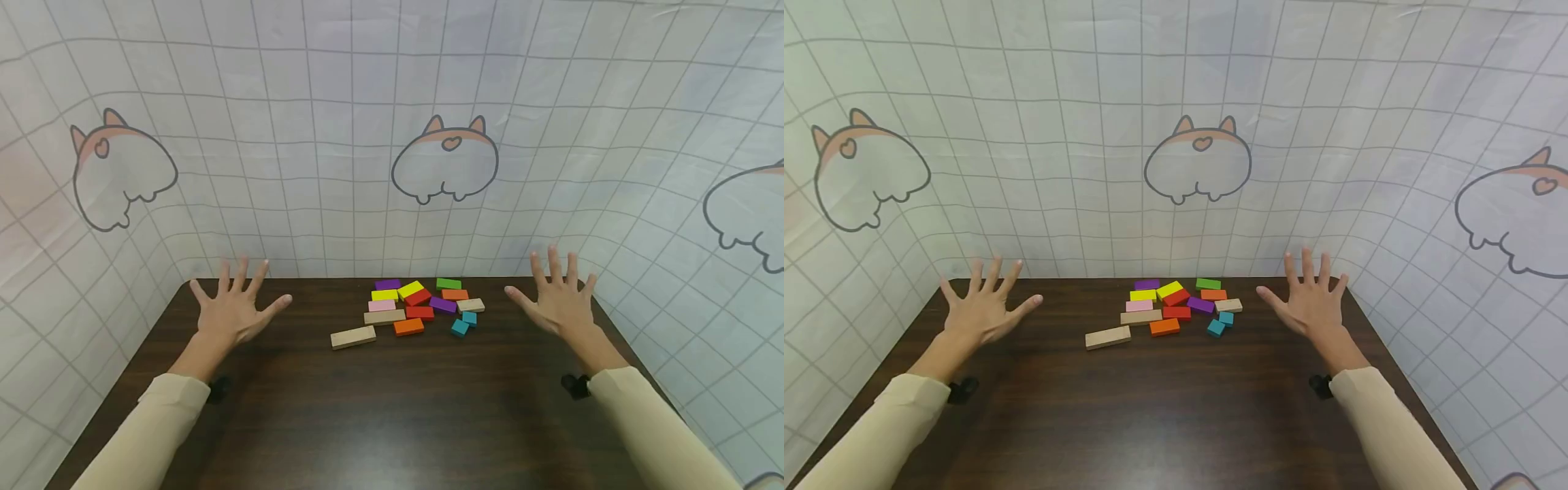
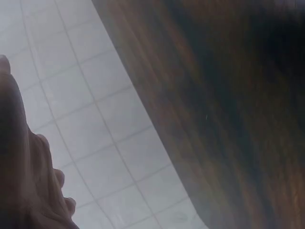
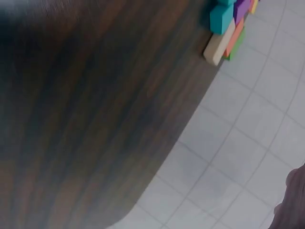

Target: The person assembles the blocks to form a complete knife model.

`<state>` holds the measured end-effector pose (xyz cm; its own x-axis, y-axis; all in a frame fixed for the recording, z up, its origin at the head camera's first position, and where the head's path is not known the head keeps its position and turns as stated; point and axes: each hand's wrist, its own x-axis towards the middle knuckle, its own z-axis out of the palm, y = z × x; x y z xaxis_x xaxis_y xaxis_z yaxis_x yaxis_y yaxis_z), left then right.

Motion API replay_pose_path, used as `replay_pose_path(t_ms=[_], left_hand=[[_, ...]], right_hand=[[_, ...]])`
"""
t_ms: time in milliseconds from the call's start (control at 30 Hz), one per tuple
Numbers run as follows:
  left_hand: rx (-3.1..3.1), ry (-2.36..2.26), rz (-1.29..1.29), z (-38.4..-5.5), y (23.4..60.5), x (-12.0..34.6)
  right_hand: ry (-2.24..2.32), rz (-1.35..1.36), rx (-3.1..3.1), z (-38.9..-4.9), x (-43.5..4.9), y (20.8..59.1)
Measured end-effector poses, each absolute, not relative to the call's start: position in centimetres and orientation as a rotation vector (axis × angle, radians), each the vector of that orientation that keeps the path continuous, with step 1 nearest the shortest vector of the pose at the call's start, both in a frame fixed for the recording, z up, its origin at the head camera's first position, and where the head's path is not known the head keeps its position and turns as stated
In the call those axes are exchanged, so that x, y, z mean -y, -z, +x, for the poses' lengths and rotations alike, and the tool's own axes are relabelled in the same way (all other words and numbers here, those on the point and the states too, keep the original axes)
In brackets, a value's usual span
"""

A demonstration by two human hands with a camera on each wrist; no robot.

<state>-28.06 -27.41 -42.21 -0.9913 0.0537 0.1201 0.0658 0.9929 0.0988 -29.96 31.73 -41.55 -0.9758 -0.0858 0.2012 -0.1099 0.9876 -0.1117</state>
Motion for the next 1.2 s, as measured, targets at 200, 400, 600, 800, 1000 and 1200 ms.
replay_pose_path(t_ms=[200, 400, 600, 800, 1000, 1200], left_hand=[[3.032, 0.209, -0.114, -26.3, 43.6, 26.2], [3.063, 0.239, -0.119, -24.4, 44.9, 25.1], [3.075, 0.256, -0.142, -22.7, 45.7, 23.9], [3.084, 0.275, -0.167, -21.0, 46.5, 22.2], [3.106, 0.283, -0.208, -19.7, 47.2, 20.6], [3.122, 0.309, -0.32, -19.5, 47.3, 19.5]], right_hand=[[-0.221, 0.177, 2.932, -27.9, -30.7, 42.8], [-0.258, 0.198, 2.936, -25.6, -29.4, 43.9], [-0.299, 0.209, 2.941, -23.5, -28.1, 45.2], [-0.34, 0.211, 2.967, -21.5, -26.6, 46.6], [-0.393, 0.232, 2.98, -20.2, -24.2, 47.6], [-0.477, 0.346, 2.935, -20.3, -21.9, 47.9]])
